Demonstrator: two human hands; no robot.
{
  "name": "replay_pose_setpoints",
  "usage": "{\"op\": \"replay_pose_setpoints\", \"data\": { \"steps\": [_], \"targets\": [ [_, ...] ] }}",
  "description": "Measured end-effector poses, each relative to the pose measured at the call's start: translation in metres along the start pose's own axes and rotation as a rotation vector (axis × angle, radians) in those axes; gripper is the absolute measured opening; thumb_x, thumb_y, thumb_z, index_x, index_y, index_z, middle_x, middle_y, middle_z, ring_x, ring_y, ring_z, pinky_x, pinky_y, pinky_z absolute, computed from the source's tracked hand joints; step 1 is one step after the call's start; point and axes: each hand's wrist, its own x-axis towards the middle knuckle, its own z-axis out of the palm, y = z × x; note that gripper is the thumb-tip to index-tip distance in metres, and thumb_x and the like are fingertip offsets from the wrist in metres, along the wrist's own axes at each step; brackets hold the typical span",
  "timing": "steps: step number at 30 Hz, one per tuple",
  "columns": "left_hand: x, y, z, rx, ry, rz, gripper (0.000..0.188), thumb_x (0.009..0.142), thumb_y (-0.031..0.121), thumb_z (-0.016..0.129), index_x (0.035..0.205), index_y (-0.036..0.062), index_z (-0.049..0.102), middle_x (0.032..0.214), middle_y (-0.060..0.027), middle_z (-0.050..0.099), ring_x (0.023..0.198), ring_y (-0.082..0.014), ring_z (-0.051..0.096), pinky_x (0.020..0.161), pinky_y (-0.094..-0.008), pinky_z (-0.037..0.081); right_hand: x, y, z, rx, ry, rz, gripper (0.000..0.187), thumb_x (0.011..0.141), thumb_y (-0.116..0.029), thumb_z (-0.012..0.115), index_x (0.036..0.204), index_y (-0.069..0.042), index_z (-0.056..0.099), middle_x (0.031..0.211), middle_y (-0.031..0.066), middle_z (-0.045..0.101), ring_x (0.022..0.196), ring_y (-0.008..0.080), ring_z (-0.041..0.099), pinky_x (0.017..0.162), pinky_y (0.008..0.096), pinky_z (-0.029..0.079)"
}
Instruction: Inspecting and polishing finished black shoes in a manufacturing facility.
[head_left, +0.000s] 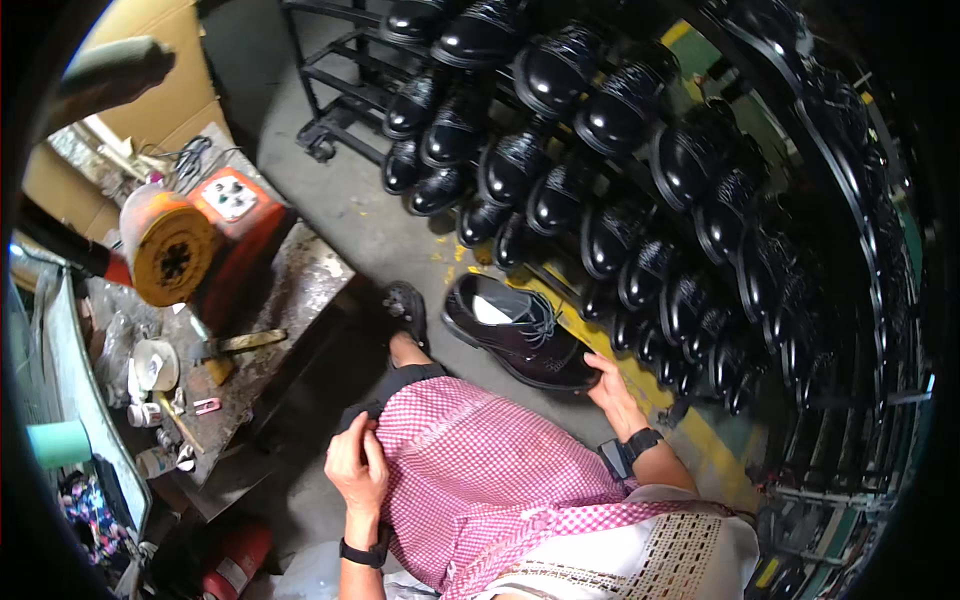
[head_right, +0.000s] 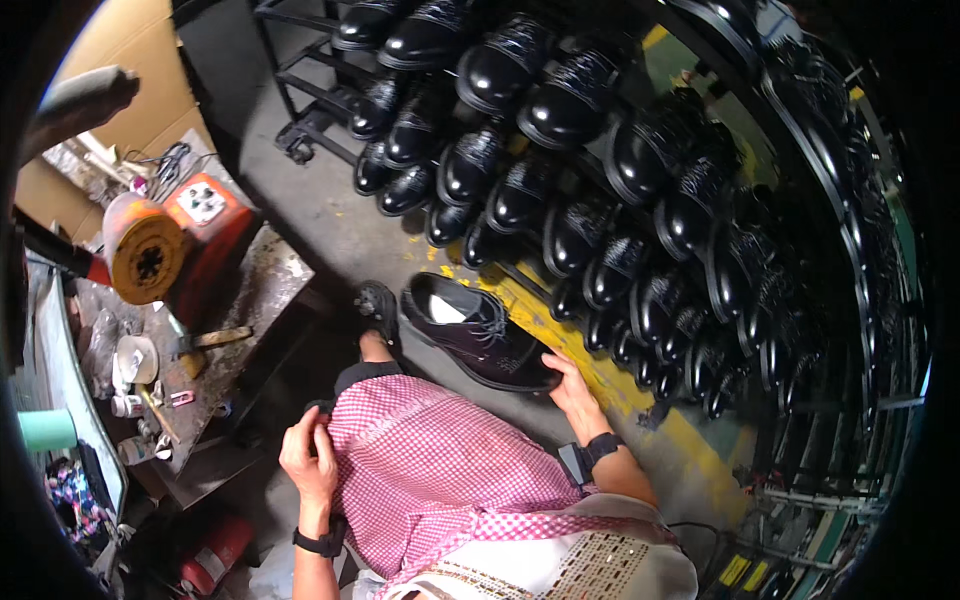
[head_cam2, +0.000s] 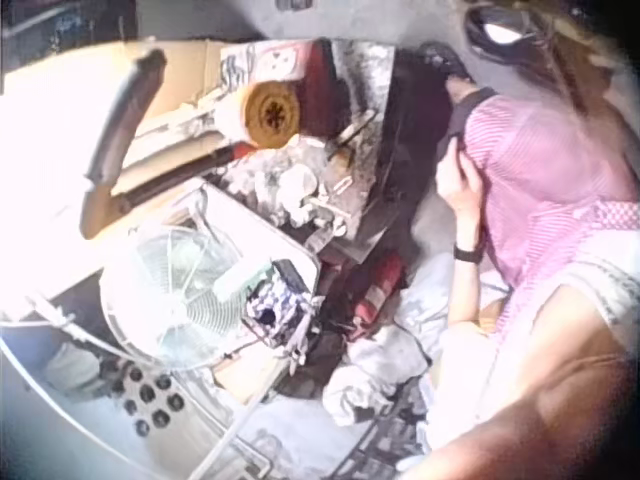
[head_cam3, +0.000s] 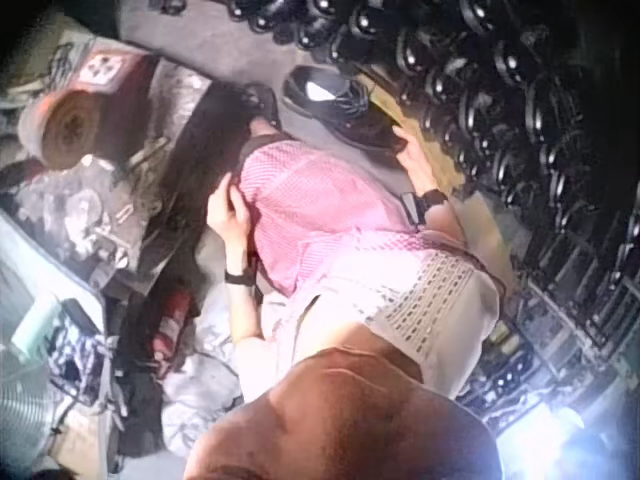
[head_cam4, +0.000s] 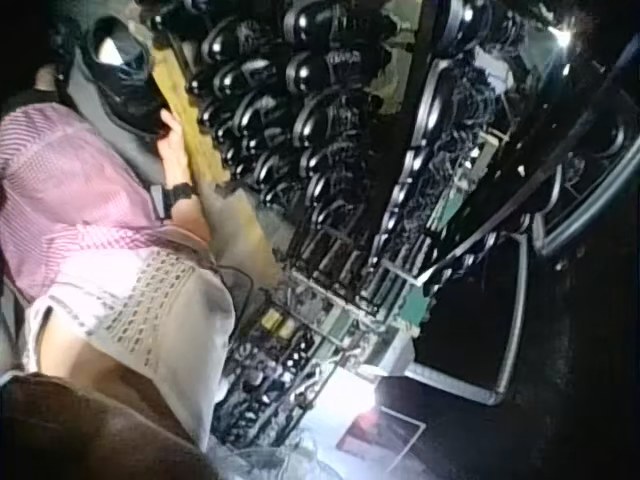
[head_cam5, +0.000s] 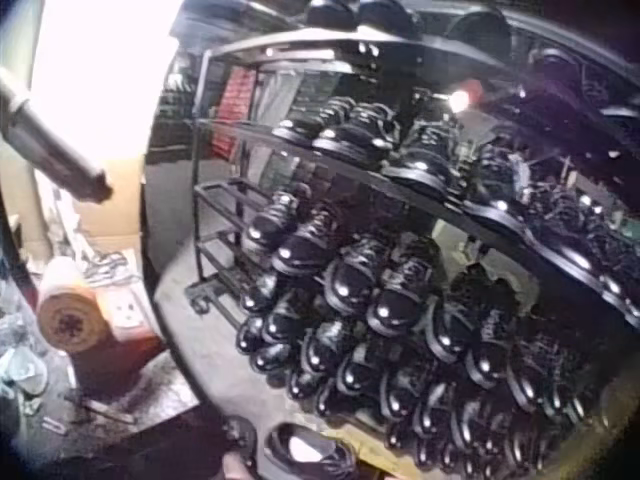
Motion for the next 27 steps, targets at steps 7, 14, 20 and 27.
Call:
{"op": "replay_pose_setpoints", "data": {
  "steps": [7,14,20,27],
  "targets": [
    [0.006,0.007,0.009,0.018,-0.022,0.002,0.022,0.08,-0.006,0.058,0.101,-0.0002,0.064,0.082,-0.0132,0.067,0.072,-0.0261,0.062,0.066,-0.0325,0.049,-0.001,0.038,-0.085,0.248,0.365,0.173,0.033,0.083,-0.029,0.068,0.111,-0.013,0.059,0.103,0.0048,0.066,0.092,0.0224,0.061,0.071,0.0396,0.05],
    [0.008,0.01,0.01,0.073,-0.038,-0.034,0.022,0.08,-0.006,0.057,0.1,0.0001,0.064,0.082,-0.0129,0.068,0.072,-0.0251,0.063,0.066,-0.0325,0.049,0.141,0.047,-0.059,0.646,0.339,-0.054,0.044,0.082,-0.032,0.071,0.118,-0.012,0.055,0.118,0.0072,0.06,0.113,0.0254,0.052,0.09,0.0482,0.045],
    [0.023,0.015,0.023,0.094,-0.094,-0.024,0.023,0.078,-0.008,0.056,0.098,0.0009,0.064,0.08,-0.0124,0.067,0.072,-0.0244,0.063,0.066,-0.0316,0.049,0.236,0.059,-0.034,0.092,0.389,0.465,0.115,0.066,-0.069,0.069,0.148,-0.011,0.013,0.151,0.019,0.013,0.136,0.0417,0.02,0.101,0.0674,0.028],
    [0.029,0.016,0.029,0.104,-0.164,-0.054,0.022,0.079,-0.008,0.055,0.097,0.0,0.064,0.081,-0.0113,0.067,0.073,-0.023,0.063,0.068,-0.0311,0.049,0.229,0.081,-0.09,0.332,0.871,0.017,0.112,0.068,-0.071,0.065,0.148,-0.01,0.017,0.15,0.0139,0.019,0.134,0.0332,0.026,0.1,0.0498,0.036]
  ]
}}
